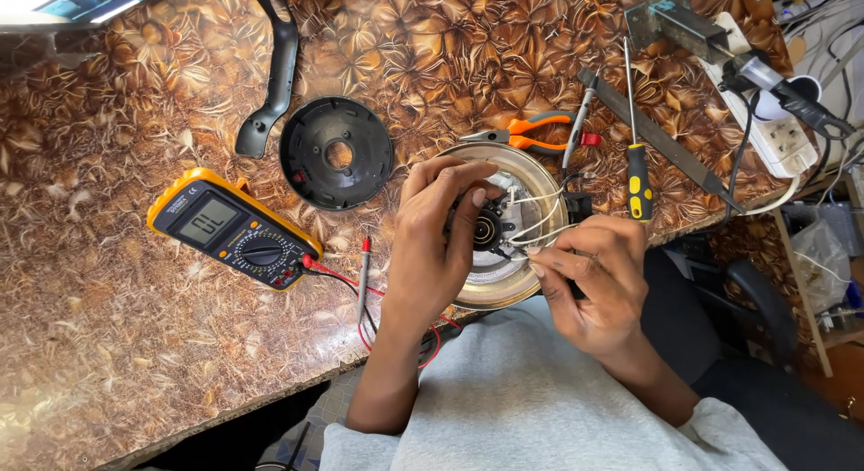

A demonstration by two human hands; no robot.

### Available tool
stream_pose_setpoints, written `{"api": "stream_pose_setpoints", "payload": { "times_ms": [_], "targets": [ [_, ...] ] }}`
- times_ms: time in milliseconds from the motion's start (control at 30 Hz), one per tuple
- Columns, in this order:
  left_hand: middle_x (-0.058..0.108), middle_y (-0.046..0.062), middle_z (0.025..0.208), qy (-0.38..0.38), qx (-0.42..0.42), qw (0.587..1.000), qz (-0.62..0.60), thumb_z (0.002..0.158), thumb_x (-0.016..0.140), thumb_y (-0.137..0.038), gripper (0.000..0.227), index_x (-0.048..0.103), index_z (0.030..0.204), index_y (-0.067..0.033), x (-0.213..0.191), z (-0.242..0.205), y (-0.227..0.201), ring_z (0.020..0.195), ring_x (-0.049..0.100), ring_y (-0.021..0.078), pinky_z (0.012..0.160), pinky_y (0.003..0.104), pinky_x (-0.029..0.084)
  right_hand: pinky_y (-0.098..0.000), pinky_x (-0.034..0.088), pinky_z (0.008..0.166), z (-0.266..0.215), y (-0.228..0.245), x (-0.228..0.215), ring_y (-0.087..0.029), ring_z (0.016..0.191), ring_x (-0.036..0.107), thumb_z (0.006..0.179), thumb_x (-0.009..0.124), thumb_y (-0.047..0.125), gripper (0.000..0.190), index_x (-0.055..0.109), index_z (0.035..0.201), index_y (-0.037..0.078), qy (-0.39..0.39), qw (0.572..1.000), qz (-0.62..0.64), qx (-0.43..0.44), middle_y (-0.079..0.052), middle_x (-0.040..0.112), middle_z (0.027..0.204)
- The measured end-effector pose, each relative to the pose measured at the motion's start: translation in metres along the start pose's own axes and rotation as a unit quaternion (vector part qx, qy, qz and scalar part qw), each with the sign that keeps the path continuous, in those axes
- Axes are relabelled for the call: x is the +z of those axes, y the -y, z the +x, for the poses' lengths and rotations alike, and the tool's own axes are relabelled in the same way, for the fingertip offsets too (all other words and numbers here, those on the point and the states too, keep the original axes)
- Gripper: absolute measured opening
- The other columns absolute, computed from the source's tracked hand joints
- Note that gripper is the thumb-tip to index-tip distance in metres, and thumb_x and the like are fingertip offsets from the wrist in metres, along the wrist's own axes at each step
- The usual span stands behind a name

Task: The person uses a multimeter to test the electrical continuity of a circular fan motor component. They touch the probes to various points on the motor's internal wiring and then use pliers to adjust the wires.

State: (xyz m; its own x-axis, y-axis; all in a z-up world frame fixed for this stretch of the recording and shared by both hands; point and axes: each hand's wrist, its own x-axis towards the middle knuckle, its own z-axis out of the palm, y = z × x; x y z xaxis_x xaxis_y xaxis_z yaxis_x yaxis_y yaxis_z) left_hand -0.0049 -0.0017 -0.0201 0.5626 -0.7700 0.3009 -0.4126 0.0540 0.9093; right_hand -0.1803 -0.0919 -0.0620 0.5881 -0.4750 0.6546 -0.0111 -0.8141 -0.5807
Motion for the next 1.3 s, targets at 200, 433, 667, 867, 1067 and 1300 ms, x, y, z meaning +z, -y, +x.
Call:
{"api": "stream_pose_setpoints", "payload": {
  "times_ms": [200,433,667,867,1067,1300],
  "targets": [
    [0.075,0.007,0.092,-0.004,0.001,1.0,0.004,0.103,0.055,-0.005,0.021,0.068,0.119,-0.0058,0.001,0.0,0.001,0.109,0.063,0.0311,0.105,0.045,0.046,-0.0468,0.049,0.091,0.001,-0.003,0.001,-0.031,0.09,0.055,0.095,0.075,0.008,0.009,0.082,0.099,0.005,0.001,1.0,0.001,-0.015,-0.008,0.064,0.089],
    [0.074,0.008,0.091,-0.006,0.009,1.0,0.005,0.103,0.055,-0.005,0.02,0.068,0.119,-0.006,0.001,-0.001,0.003,0.11,0.063,0.0325,0.105,0.047,0.046,-0.047,0.05,0.091,0.004,-0.001,0.0,-0.031,0.093,0.056,0.097,0.073,0.009,0.01,0.081,0.101,0.004,-0.009,1.0,0.021,-0.004,-0.009,0.064,0.091],
    [0.074,0.007,0.09,-0.007,0.026,1.0,0.007,0.103,0.054,-0.005,0.02,0.068,0.118,-0.0072,0.003,-0.001,0.01,0.107,0.063,0.0317,0.103,0.046,0.046,-0.0463,0.046,0.093,0.006,-0.004,0.002,-0.03,0.096,0.052,0.098,0.073,0.01,0.008,0.08,0.099,0.006,0.013,1.0,0.018,-0.012,-0.007,0.063,0.093],
    [0.075,0.007,0.092,-0.01,0.051,0.999,0.015,0.103,0.056,-0.007,0.019,0.069,0.116,-0.0069,0.003,-0.001,0.017,0.107,0.063,0.0338,0.101,0.049,0.047,-0.0473,0.046,0.093,0.007,-0.004,0.007,-0.029,0.096,0.05,0.099,0.072,0.006,0.007,0.077,0.1,0.003,-0.013,0.999,0.023,-0.022,-0.008,0.061,0.094],
    [0.073,0.009,0.11,-0.032,0.105,0.992,0.06,0.104,0.056,-0.007,0.016,0.068,0.115,-0.007,0.0,-0.006,0.005,0.111,0.063,0.0349,0.1,0.047,0.05,-0.0457,0.041,0.096,0.009,-0.009,0.009,-0.028,0.099,0.049,0.103,0.067,0.011,0.008,0.073,0.101,0.006,-0.005,0.999,0.036,-0.014,-0.006,0.06,0.097],
    [0.058,0.021,0.134,0.015,0.19,0.961,0.201,0.093,0.071,-0.006,0.009,0.068,0.101,-0.0057,-0.006,-0.029,-0.012,0.129,0.052,0.0471,0.104,0.056,0.046,-0.044,0.038,0.096,0.01,-0.014,0.012,-0.025,0.099,0.045,0.104,0.066,0.013,0.008,0.071,0.101,0.009,0.0,0.999,0.033,-0.028,-0.005,0.058,0.101]
  ]
}}
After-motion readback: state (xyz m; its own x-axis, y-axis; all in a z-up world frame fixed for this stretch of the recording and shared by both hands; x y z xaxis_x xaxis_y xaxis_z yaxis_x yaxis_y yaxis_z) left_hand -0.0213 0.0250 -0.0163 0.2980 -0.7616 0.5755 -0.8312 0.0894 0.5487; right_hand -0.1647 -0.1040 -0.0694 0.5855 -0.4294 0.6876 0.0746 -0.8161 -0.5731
